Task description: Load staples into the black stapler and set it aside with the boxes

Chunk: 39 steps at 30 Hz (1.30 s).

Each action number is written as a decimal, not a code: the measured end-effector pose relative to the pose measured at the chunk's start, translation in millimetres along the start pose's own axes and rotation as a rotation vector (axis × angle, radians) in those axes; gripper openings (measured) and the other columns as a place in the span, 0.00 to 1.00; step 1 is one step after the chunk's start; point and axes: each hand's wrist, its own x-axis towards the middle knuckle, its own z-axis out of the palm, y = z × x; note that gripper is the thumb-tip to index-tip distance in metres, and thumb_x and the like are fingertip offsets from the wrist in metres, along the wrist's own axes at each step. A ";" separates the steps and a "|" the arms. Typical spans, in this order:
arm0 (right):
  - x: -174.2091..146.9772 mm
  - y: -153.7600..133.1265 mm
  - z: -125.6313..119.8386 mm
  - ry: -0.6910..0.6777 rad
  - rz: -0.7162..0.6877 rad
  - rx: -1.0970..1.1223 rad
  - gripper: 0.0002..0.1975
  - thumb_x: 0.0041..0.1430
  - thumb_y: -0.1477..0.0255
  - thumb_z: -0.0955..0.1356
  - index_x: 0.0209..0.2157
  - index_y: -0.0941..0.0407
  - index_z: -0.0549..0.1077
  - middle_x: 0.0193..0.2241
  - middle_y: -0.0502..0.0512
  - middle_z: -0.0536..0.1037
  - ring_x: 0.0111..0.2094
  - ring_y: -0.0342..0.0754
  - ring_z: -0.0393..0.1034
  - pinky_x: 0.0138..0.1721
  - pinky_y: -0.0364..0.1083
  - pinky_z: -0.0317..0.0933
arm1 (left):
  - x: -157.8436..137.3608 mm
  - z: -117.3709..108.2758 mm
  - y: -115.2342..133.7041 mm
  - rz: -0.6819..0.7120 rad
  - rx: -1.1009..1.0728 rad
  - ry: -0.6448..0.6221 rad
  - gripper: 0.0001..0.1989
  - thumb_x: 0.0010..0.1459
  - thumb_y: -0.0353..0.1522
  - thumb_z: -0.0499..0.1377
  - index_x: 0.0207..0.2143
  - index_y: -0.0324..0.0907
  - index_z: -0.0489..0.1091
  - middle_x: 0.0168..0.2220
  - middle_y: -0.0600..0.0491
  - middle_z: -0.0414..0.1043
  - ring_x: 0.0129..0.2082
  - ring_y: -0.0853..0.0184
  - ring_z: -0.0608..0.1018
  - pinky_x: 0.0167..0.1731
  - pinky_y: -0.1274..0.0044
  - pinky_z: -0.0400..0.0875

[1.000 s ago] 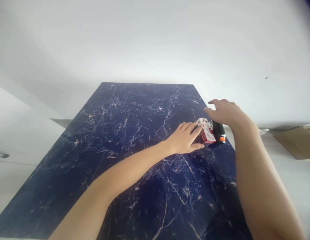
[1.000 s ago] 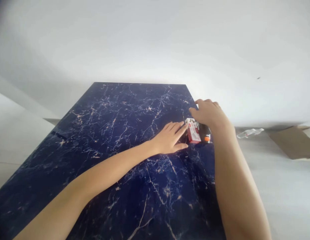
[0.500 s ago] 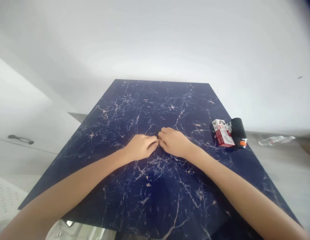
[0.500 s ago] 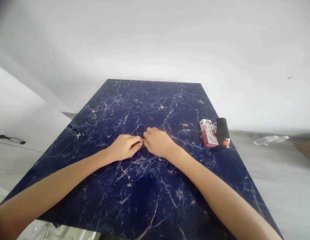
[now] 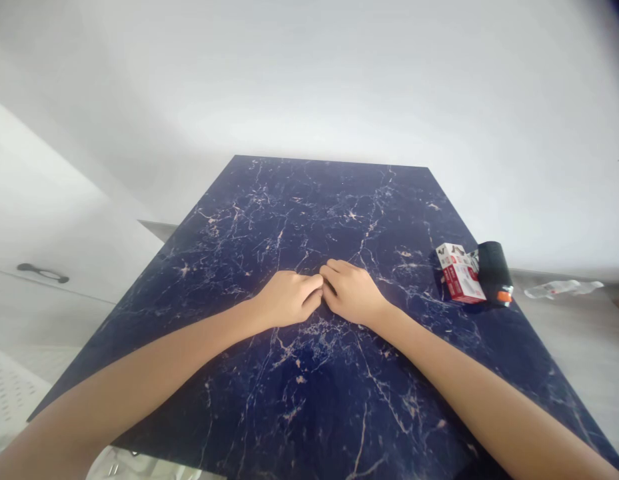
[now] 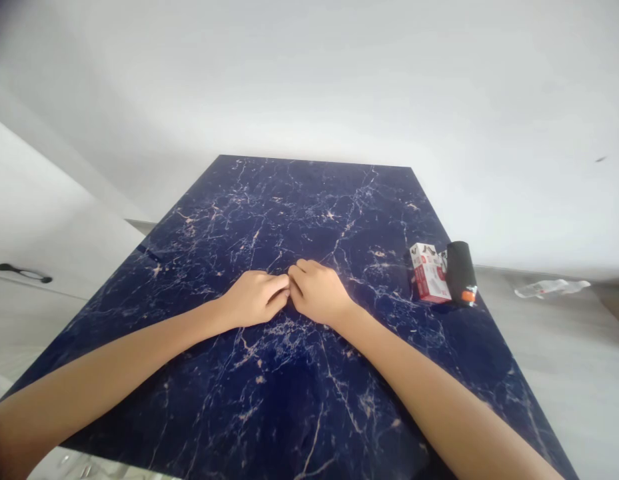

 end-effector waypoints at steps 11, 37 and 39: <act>-1.0 1.1 -0.4 0.005 0.000 0.003 0.08 0.64 0.77 0.63 0.30 0.55 0.64 0.30 0.51 0.68 0.31 0.46 0.60 0.33 0.46 0.51 | -0.1 1.2 -0.3 -0.002 -0.001 -0.001 0.10 0.69 0.32 0.52 0.33 0.42 0.66 0.26 0.54 0.74 0.24 0.65 0.75 0.26 0.74 0.63; -0.5 -0.4 -1.3 -0.007 0.004 -0.007 0.08 0.65 0.77 0.62 0.30 0.55 0.65 0.30 0.52 0.69 0.32 0.46 0.60 0.34 0.46 0.51 | -0.6 1.0 0.1 0.003 0.000 -0.003 0.10 0.69 0.33 0.51 0.32 0.42 0.66 0.26 0.55 0.73 0.24 0.66 0.75 0.26 0.74 0.63; -0.4 -0.5 -1.3 -0.008 0.005 -0.010 0.08 0.65 0.77 0.62 0.30 0.55 0.65 0.30 0.52 0.69 0.32 0.46 0.60 0.33 0.46 0.51 | -0.8 1.8 0.0 0.001 -0.005 -0.004 0.10 0.69 0.33 0.52 0.32 0.42 0.66 0.26 0.55 0.73 0.24 0.66 0.75 0.27 0.74 0.64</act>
